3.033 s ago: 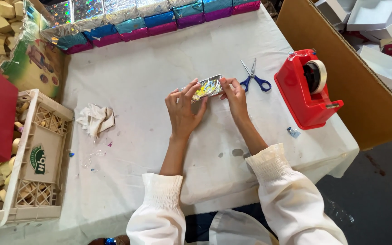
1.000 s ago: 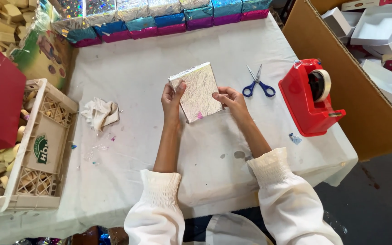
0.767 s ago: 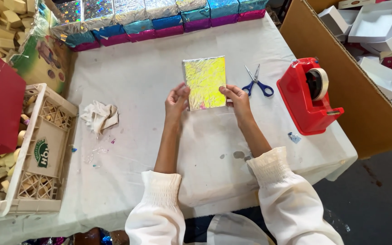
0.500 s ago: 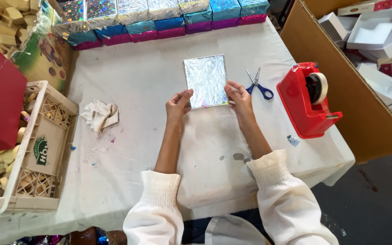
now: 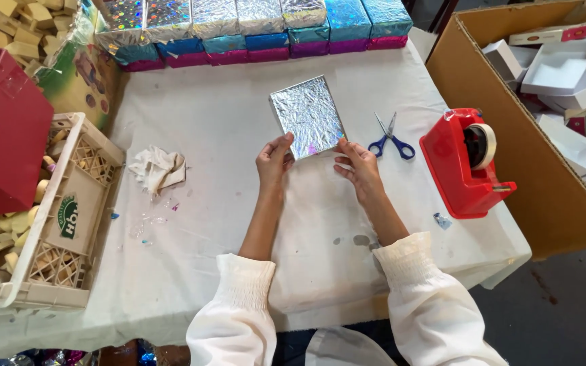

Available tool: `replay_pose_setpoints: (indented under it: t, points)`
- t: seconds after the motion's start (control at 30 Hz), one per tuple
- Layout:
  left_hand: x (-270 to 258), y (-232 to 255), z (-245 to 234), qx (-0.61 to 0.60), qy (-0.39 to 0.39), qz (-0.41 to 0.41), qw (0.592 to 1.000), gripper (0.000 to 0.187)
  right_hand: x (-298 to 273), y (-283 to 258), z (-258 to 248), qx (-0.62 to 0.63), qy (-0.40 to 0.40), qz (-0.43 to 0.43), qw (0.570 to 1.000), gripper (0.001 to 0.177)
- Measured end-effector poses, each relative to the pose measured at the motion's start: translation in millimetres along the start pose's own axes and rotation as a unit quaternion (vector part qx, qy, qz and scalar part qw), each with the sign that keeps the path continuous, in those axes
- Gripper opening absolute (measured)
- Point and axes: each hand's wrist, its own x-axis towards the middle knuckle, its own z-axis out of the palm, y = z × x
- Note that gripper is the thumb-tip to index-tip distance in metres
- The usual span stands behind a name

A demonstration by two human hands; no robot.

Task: The person wraps a small rectangular box in shiny silver foil, folding the edges and securing them with clear tape from a red dispenser. After finishing the wrapping, the person places the box in a row with other wrapped items and then wipes the table surface with a cloth.

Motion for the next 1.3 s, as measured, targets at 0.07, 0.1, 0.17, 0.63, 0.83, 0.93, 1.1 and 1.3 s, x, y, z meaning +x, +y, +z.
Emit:
replay_pose_setpoints:
  t: [0.07, 0.1, 0.17, 0.63, 0.83, 0.93, 1.1, 1.3]
  points:
    - [0, -1, 0, -0.004, -0.005, 0.011, 1.0, 0.04, 2, 5, -3, 0.019, -0.001, 0.004, 1.0, 0.032]
    - [0, -1, 0, -0.006, -0.011, 0.023, 1.0, 0.041, 4, 6, -3, 0.041, -0.001, 0.008, 0.999, 0.03]
    - [7, -11, -4, 0.003, -0.018, 0.031, 0.999, 0.04, 8, 11, -9, 0.078, 0.0, 0.02, 0.997, 0.028]
    - [-15, -27, 1, 0.488, 0.011, 0.215, 0.846, 0.035, 169, -51, -65, 0.178, 0.021, 0.075, 0.981, 0.033]
    - [3, -44, 0, 0.674, -0.137, 0.398, 0.606, 0.077, 250, -76, -89, 0.134, 0.128, 0.038, 0.982, 0.037]
    - [4, -47, -3, 0.661, -0.172, 0.467, 0.562, 0.069, 279, -81, -99, 0.123, 0.138, 0.054, 0.981, 0.032]
    - [3, -39, -11, 0.572, -0.222, 0.412, 0.673, 0.037, 351, -86, -108, 0.115, 0.103, 0.044, 0.987, 0.029]
    - [3, -32, -4, 0.59, -0.219, 0.421, 0.653, 0.044, 406, -95, -92, 0.123, 0.161, 0.015, 0.979, 0.022]
